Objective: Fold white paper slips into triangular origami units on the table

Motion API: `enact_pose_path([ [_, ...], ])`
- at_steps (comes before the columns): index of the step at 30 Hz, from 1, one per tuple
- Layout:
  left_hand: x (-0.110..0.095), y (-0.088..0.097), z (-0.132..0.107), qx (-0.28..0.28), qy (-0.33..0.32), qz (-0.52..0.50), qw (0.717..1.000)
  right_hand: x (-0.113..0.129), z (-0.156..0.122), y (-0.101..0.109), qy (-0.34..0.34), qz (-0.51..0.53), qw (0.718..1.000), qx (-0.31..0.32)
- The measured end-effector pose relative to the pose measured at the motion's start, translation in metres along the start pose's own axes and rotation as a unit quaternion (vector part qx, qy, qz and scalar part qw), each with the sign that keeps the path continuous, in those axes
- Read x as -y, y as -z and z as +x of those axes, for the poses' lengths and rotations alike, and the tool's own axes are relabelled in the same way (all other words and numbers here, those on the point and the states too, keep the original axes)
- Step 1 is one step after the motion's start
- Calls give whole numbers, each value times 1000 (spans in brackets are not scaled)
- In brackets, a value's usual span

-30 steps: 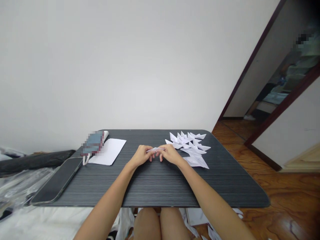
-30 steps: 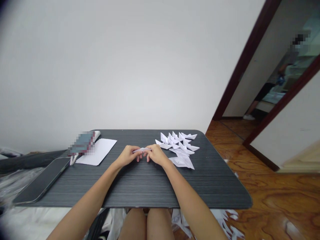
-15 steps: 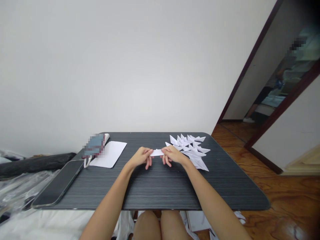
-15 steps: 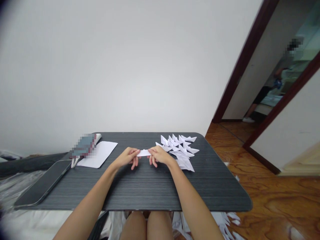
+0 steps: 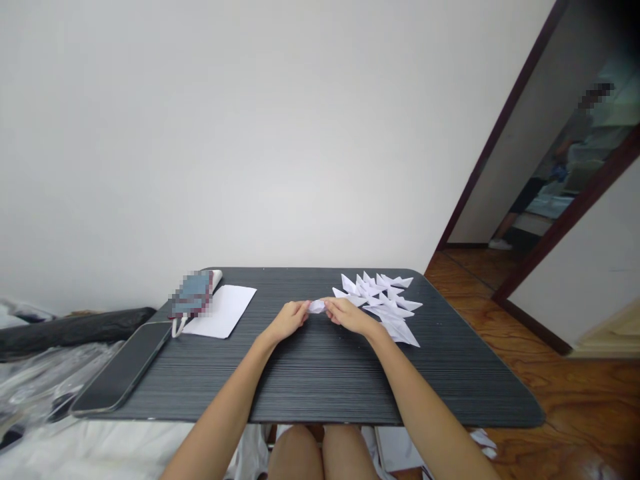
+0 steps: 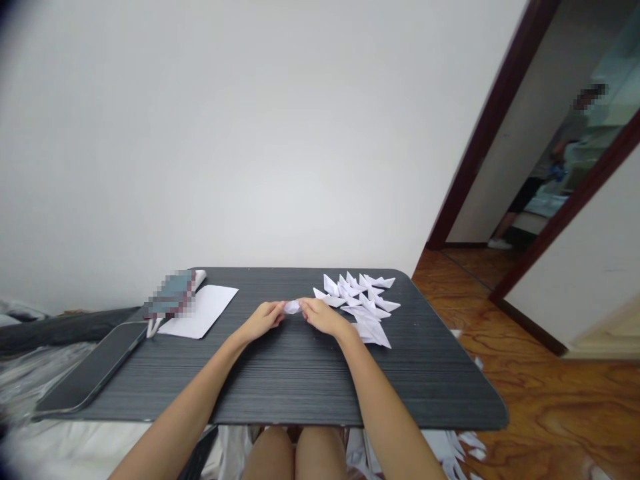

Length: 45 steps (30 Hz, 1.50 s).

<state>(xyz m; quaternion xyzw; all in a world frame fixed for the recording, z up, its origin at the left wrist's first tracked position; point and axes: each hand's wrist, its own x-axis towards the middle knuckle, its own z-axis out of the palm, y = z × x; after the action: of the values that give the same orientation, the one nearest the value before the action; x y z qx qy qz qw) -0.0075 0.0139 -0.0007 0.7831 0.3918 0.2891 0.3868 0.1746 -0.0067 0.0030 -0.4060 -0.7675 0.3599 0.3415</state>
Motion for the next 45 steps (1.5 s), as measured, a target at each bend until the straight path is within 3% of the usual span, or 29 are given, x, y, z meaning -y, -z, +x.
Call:
enact_pose_path([
  [4,-4,-3,-3,-19,-51,58,997,1,-1,-7,72,-87,993,-22],
  [7,-7,-4,-5,-18,-73,70,995,4,-1,-10,80,-127,988,-33],
  [13,-4,-4,-5,-69,-63,48,995,9,-5,7,36,-175,982,-61],
  [17,2,4,-3,-142,-50,90,984,10,-13,33,-22,-254,952,-168],
  [23,10,20,-2,-238,3,277,931,13,-18,48,-35,-342,912,-223],
  [29,15,29,-3,-263,40,389,882,1,-18,45,-73,-331,926,-166],
  [31,17,35,-5,-284,65,422,858,-1,-18,44,-78,-348,917,-178],
  [33,20,45,-8,-308,113,447,832,1,-18,43,-74,-373,892,-243],
  [35,26,55,-13,-325,178,459,807,6,-18,45,-72,-385,848,-356],
  [37,32,63,-16,-315,231,462,796,10,-18,48,-76,-370,796,-473],
  [39,37,67,-19,-291,270,456,796,14,-18,50,-72,-345,759,-548],
  [41,40,70,-20,-271,296,446,800,15,-19,50,-57,-330,746,-575],
  [45,43,73,-20,-264,311,443,798,15,-17,48,-44,-321,750,-576],
])
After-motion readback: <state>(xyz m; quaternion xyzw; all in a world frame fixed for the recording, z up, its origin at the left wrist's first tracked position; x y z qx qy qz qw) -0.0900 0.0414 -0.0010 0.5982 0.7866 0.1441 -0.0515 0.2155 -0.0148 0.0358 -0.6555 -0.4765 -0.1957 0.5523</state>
